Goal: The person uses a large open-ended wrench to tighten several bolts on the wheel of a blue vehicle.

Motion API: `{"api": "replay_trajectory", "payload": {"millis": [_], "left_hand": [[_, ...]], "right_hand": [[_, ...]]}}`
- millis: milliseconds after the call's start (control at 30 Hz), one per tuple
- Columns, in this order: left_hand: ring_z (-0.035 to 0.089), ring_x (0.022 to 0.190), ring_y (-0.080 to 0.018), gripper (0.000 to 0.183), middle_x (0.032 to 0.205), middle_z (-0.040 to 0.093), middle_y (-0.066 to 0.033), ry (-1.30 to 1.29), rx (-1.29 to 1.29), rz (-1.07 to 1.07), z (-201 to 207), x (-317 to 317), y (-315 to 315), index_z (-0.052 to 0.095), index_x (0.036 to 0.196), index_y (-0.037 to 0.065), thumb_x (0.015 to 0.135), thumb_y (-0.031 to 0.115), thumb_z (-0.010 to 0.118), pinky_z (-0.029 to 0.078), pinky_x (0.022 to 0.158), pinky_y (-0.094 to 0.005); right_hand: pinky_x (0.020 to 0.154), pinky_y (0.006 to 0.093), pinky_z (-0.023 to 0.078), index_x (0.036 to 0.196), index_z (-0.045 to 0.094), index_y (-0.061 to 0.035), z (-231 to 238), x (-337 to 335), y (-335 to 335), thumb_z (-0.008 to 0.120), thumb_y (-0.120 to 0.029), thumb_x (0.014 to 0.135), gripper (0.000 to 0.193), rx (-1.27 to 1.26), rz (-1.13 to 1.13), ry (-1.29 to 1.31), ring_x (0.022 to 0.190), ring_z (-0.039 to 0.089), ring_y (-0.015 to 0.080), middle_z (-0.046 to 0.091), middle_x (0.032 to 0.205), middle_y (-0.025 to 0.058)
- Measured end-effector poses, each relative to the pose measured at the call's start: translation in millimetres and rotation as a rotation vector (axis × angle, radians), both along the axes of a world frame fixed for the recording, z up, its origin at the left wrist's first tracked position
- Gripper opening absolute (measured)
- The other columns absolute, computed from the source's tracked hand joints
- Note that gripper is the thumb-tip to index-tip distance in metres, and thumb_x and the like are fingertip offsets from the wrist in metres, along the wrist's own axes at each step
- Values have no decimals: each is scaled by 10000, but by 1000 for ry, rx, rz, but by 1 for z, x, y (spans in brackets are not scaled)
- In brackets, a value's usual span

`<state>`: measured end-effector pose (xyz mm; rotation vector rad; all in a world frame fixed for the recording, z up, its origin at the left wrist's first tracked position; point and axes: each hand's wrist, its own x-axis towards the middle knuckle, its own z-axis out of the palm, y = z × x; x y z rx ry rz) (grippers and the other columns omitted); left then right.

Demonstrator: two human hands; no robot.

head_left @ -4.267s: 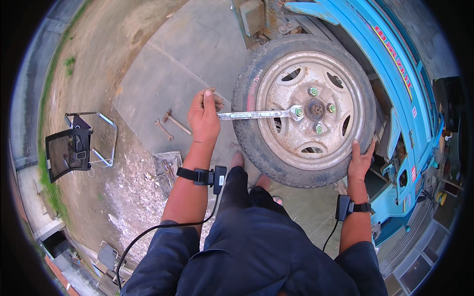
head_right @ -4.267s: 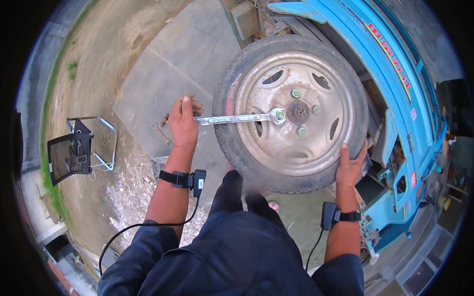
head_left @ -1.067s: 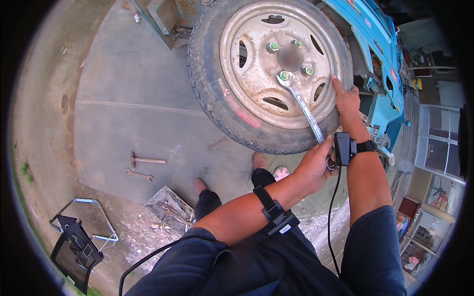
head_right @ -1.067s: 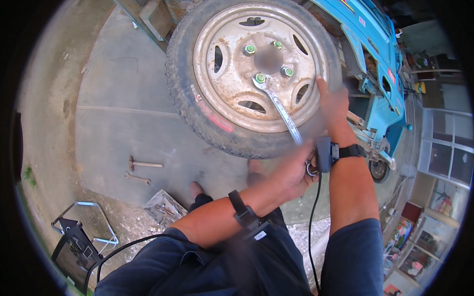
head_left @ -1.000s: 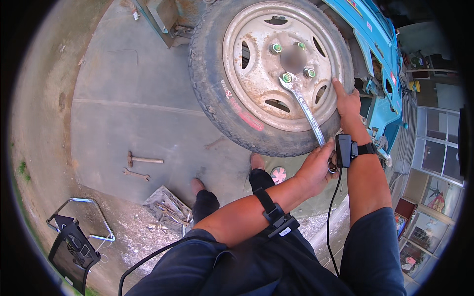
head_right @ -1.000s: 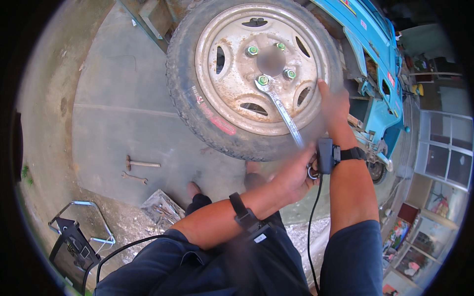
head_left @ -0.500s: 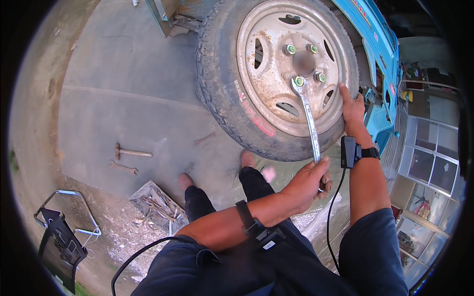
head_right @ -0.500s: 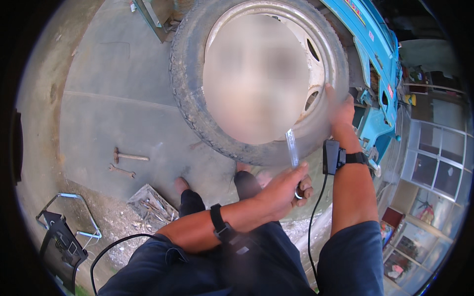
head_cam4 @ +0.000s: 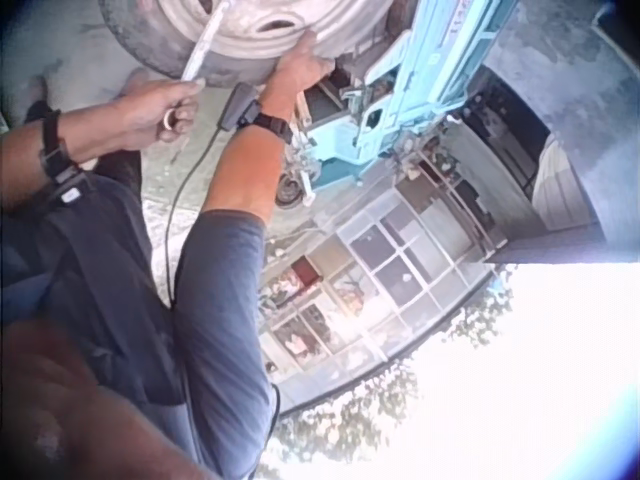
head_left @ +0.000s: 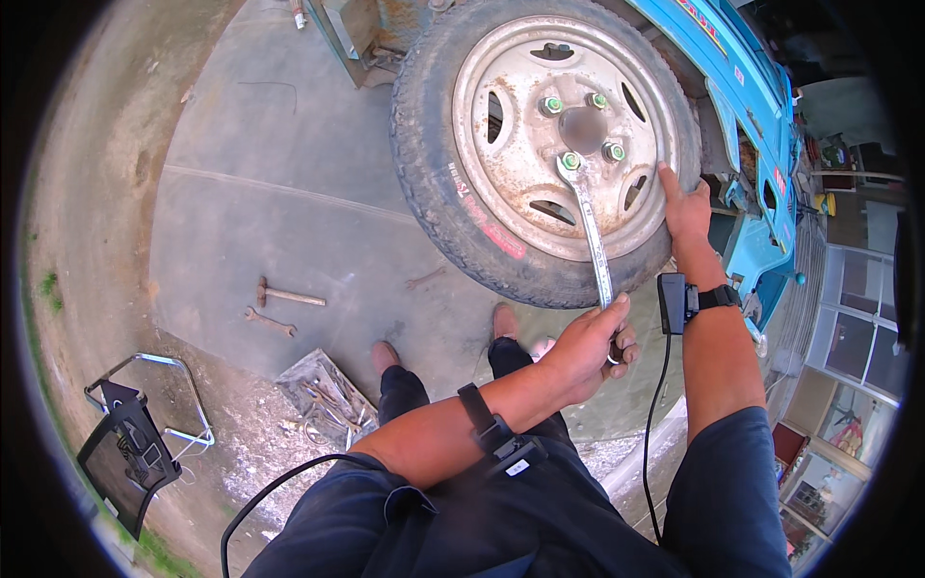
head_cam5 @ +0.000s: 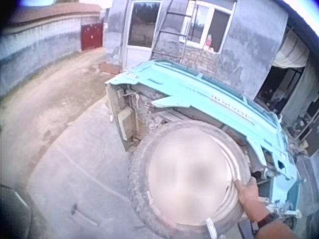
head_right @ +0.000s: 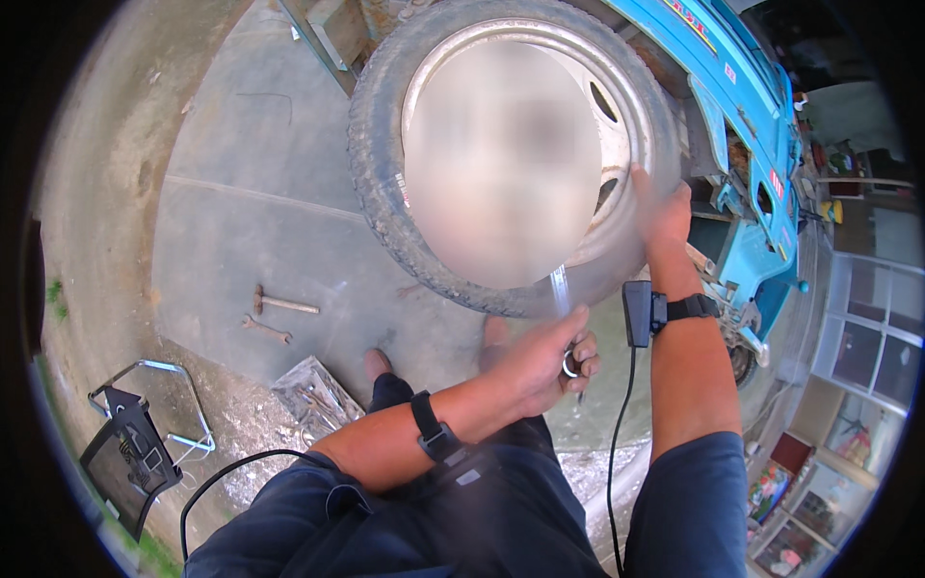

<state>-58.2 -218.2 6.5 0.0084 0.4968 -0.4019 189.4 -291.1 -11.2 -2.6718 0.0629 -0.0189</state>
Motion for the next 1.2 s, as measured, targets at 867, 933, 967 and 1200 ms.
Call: {"api": "replay_trajectory", "payload": {"millis": [867,933,967,1200], "left_hand": [[555,687,-161,356,699,504,-7,42,68,59,-7,7,-15,458,815,127,1015,416,516,388,504,-272],[561,698,-175,348,703,515,-23,60,57,75,-3,7,-14,465,796,113,1022,374,512,396,506,-273],[565,702,-180,348,708,520,-28,61,59,77,-3,8,-15,465,796,112,1025,370,508,400,511,-275],[515,704,-176,375,690,471,-17,-58,-80,41,-11,8,-15,431,777,134,1039,398,480,379,533,-272]], "right_hand": [[1074,406,405,1369,432,129,-3,12,-6,745,-611,726,1029,-17,25,29,1261,533,399,535,1346,306],[1073,407,406,1369,435,123,0,10,-4,743,-607,730,1018,-20,45,-2,1259,537,395,541,1341,303],[1072,407,406,1369,437,120,1,10,-3,742,-606,732,1013,-21,55,-17,1258,539,393,545,1339,301],[1073,409,404,1386,427,105,0,14,-2,724,-601,758,990,-54,55,9,1271,533,383,546,1344,296]]}}
